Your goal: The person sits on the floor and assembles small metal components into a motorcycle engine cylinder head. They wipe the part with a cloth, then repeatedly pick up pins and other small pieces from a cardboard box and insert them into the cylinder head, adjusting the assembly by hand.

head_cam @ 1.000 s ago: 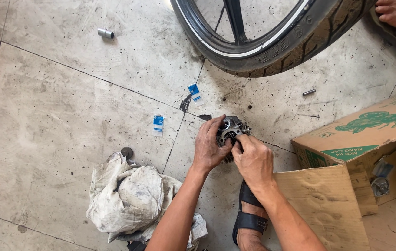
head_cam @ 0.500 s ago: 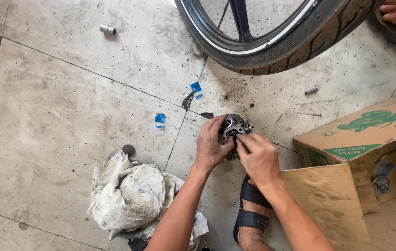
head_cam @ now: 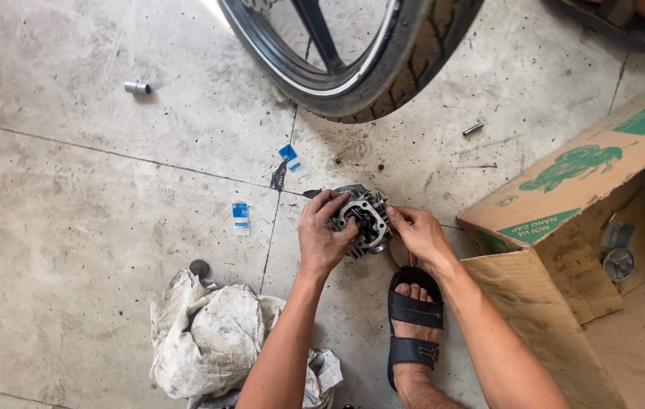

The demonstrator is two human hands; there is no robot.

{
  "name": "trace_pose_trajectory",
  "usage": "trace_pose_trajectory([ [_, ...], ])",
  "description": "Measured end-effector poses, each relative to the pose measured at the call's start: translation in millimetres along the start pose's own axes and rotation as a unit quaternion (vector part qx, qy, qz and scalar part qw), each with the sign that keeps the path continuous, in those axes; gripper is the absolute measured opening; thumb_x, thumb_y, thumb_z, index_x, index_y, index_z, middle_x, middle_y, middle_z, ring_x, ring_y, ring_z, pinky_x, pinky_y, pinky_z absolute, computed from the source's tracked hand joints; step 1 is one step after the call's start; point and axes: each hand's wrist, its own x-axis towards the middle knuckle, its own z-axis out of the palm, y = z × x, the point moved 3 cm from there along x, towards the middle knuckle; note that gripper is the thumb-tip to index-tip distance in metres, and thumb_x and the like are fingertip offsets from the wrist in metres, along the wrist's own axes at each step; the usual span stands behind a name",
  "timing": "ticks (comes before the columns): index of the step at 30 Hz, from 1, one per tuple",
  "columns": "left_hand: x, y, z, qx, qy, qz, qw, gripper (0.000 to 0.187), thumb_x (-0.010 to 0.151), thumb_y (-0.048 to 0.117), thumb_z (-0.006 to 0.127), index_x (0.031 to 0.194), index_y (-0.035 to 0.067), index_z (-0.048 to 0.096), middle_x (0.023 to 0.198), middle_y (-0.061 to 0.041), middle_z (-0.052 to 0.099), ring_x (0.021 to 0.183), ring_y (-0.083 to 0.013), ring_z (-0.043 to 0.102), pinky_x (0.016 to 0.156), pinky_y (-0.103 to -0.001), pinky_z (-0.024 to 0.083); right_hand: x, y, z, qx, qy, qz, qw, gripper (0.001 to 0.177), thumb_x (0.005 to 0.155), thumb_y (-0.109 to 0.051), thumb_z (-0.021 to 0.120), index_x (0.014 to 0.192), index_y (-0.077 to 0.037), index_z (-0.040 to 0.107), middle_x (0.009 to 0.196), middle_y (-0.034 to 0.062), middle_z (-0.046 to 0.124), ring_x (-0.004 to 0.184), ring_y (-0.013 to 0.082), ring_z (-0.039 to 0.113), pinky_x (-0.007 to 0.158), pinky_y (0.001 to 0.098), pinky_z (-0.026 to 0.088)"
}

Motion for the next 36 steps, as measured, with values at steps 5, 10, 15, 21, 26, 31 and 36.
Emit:
trace_pose_trajectory([
  [5, 7, -33, -9, -0.117, -0.031, -0.028, 0.992, 0.049, 0.071, 0.007, 0.084, 0.119, 0.014, 0.078, 0.118, -0.016, 0.072, 0.107, -0.0339, 0.070, 0.093, -0.042, 0.056, -24, -23, -10, 0.009, 0.016, -0.023, 1.000, 0.045, 0.099, -0.057, 0.055, 0.116, -0.024, 0.080, 0.105, 0.0114, 0.078, 0.111, 0.0393, 0.068, 0.091, 0.0506, 0.054],
  [10, 17, -77, -46, -0.325, -0.040, -0.193, 0.925, 0.051, 0.079, 0.006, 0.078, 0.129, 0.006, 0.070, 0.117, -0.017, 0.071, 0.101, -0.0233, 0.068, 0.087, -0.040, 0.058, -72, -136, -42, 0.144, -0.088, -0.045, 0.985, 0.061, 0.102, -0.053, 0.048, 0.142, -0.008, 0.061, 0.120, 0.0249, 0.073, 0.077, 0.0274, 0.064, 0.082, 0.0435, 0.057],
  [15, 14, -98, -50, -0.388, -0.037, -0.266, 0.882, 0.053, 0.079, 0.005, 0.075, 0.132, 0.005, 0.067, 0.106, -0.017, 0.075, 0.089, -0.0242, 0.074, 0.076, -0.039, 0.063, -63, -163, -38, 0.247, -0.241, -0.140, 0.928, 0.065, 0.106, -0.046, 0.041, 0.154, -0.001, 0.043, 0.124, 0.0300, 0.070, 0.045, 0.0132, 0.046, 0.059, 0.0341, 0.055],
  [21, 10, -98, -51, -0.374, -0.046, -0.247, 0.893, 0.053, 0.079, 0.006, 0.076, 0.132, 0.005, 0.067, 0.109, -0.017, 0.074, 0.094, -0.0247, 0.073, 0.080, -0.038, 0.062, -57, -127, -50, 0.479, -0.133, -0.081, 0.864, 0.038, 0.107, -0.031, 0.052, 0.132, -0.005, 0.062, 0.102, 0.0179, 0.077, 0.036, -0.0027, 0.037, 0.032, 0.0129, 0.035],
  [26, -2, -100, -55, -0.368, -0.035, -0.238, 0.898, 0.053, 0.080, 0.006, 0.076, 0.132, 0.006, 0.067, 0.111, -0.016, 0.074, 0.098, -0.0251, 0.072, 0.084, -0.038, 0.061, -58, -100, -41, 0.486, -0.101, -0.037, 0.867, 0.027, 0.104, -0.021, 0.060, 0.121, -0.001, 0.068, 0.093, 0.0198, 0.077, 0.033, -0.0014, 0.037, 0.029, 0.0141, 0.032],
  [31, -11, -100, -67, -0.363, -0.009, -0.225, 0.904, 0.052, 0.080, 0.006, 0.076, 0.132, 0.006, 0.067, 0.113, -0.016, 0.073, 0.102, -0.0255, 0.072, 0.087, -0.038, 0.060, -62, -100, -18, 0.365, -0.138, -0.076, 0.917, 0.042, 0.103, -0.033, 0.059, 0.132, -0.002, 0.066, 0.122, 0.0270, 0.068, 0.076, 0.0205, 0.054, 0.066, 0.0325, 0.045],
  [36, -8, -82, -73, -0.361, 0.029, -0.207, 0.909, 0.052, 0.081, 0.006, 0.076, 0.132, 0.006, 0.067, 0.115, -0.016, 0.073, 0.105, -0.0259, 0.071, 0.090, -0.038, 0.059, -64, -89, 8, 0.253, -0.177, -0.105, 0.945, 0.070, 0.099, -0.057, 0.057, 0.145, -0.004, 0.057, 0.142, 0.0255, 0.059, 0.134, 0.0439, 0.054, 0.113, 0.0542, 0.043],
])
